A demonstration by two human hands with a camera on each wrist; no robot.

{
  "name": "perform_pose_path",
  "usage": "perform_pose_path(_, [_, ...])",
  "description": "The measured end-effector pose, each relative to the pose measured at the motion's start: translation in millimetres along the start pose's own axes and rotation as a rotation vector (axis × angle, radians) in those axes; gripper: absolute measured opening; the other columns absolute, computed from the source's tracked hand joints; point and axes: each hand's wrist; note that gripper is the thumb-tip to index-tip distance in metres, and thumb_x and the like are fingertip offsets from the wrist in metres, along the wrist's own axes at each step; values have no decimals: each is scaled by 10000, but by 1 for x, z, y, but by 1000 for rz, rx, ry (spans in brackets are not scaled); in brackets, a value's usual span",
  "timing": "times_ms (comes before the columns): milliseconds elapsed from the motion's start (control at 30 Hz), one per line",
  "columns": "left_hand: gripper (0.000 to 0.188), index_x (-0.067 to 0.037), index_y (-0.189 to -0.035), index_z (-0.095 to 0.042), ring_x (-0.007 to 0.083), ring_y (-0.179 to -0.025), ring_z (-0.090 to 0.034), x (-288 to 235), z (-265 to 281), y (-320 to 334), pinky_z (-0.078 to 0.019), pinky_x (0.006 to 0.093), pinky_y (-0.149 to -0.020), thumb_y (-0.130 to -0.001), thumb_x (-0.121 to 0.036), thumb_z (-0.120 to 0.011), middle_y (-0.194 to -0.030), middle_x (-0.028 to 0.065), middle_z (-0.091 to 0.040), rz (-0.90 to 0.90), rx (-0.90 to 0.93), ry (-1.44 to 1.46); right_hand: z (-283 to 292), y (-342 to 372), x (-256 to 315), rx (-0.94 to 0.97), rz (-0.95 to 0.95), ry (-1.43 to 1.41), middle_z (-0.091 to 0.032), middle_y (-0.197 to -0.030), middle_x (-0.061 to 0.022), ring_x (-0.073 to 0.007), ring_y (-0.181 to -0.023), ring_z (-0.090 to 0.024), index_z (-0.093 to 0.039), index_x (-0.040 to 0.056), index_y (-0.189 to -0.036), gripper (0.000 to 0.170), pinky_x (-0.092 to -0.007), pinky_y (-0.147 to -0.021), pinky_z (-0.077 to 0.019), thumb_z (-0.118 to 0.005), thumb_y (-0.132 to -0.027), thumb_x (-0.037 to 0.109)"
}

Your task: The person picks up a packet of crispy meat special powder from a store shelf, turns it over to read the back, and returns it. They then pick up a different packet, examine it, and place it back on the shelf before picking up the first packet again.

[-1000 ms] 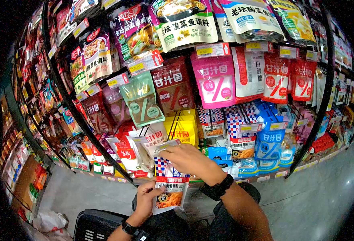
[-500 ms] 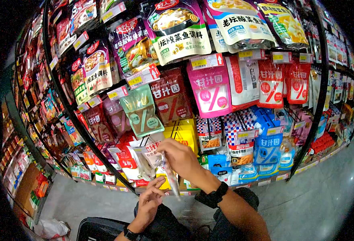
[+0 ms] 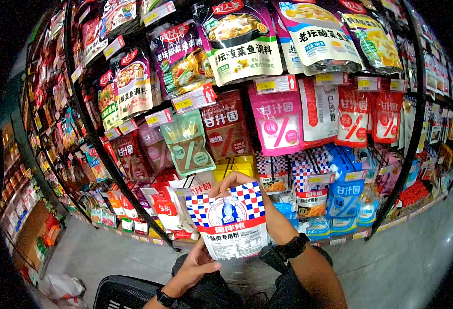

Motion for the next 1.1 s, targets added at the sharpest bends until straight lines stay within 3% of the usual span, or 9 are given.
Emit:
perform_pose_path(200, [693,-29,-1413,-309,221,-1140,-590,-7,-8,1,-486,344,-966,-838,28,-692,-1324,127,-526,129,100,-14,-32,1,14,-46,-77,75,-660,-1044,-205,-270,-982,-656,-582,21,-935,180,-371,-862,-553,-712,-838,99])
perform_pose_path(267, [646,-23,-1387,-344,216,-1067,-624,-6,-8,2,-505,328,-915,-845,10,-696,-1263,123,-568,145,75,-46,-39,1,18,-20,-95,202,-645,-1061,-207,-266,-1025,-619,-562,7,-914,221,-372,-942,-493,-572,-932,227])
perform_pose_path(367, [532,-11,-1309,-433,191,-938,-669,0,-1,3,-532,291,-797,-854,-24,-708,-1148,107,-634,185,59,-121,-34,2,13,-4,-106,118,-641,-1056,-219,-285,-1032,-611,-570,-2,-935,531,-391,-954,-483,-497,-934,524])
perform_pose_path(467, [413,-3,-1212,-523,153,-845,-677,-1,2,4,-535,258,-699,-854,-52,-722,-1054,83,-669,225,66,-198,-31,0,7,6,-73,21,-675,-1072,-193,-252,-1003,-664,-602,15,-958,224,-374,-867,-559,-754,-801,67])
perform_pose_path(667, [369,0,-1163,-582,82,-728,-624,-2,-1,6,-510,226,-619,-842,-78,-746,-986,42,-678,196,49,-253,-43,1,12,-37,-106,79,-676,-1065,-201,-253,-1004,-664,-603,7,-952,212,-375,-877,-555,-741,-822,102])
perform_pose_path(733, [382,1,-1169,-586,67,-707,-604,-2,-8,6,-498,218,-604,-837,-83,-754,-985,33,-675,189,19,-312,-45,1,12,-31,-143,117,-659,-1086,-203,-258,-1029,-642,-594,15,-943,160,-364,-918,-517,-657,-859,136])
perform_pose_path(800, [363,-4,-1157,-610,50,-670,-568,2,-16,3,-468,206,-564,-840,-101,-756,-962,11,-673,-80,-15,-277,-52,0,16,-36,-145,175,-662,-1084,-201,-262,-1042,-639,-599,17,-940,166,-365,-918,-517,-668,-855,142])
perform_pose_path(900, [314,-12,-1127,-635,59,-689,-589,-2,-4,7,-467,207,-578,-852,-116,-747,-938,13,-682,145,7,-299,-51,0,14,-61,-141,201,-666,-1091,-209,-266,-1038,-645,-599,11,-943,169,-379,-931,-510,-687,-841,115])
perform_pose_path(1100, [261,-11,-1106,-653,86,-756,-636,9,6,5,-492,224,-648,-879,-123,-718,-915,34,-695,133,4,-287,-52,-1,17,-66,-136,162,-674,-1076,-210,-260,-1025,-659,-598,15,-936,158,-384,-915,-533,-709,-836,67])
Point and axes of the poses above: each hand's wrist, its own y-axis away from the middle knuckle, its own z-axis out of the back of the hand, x = y × z
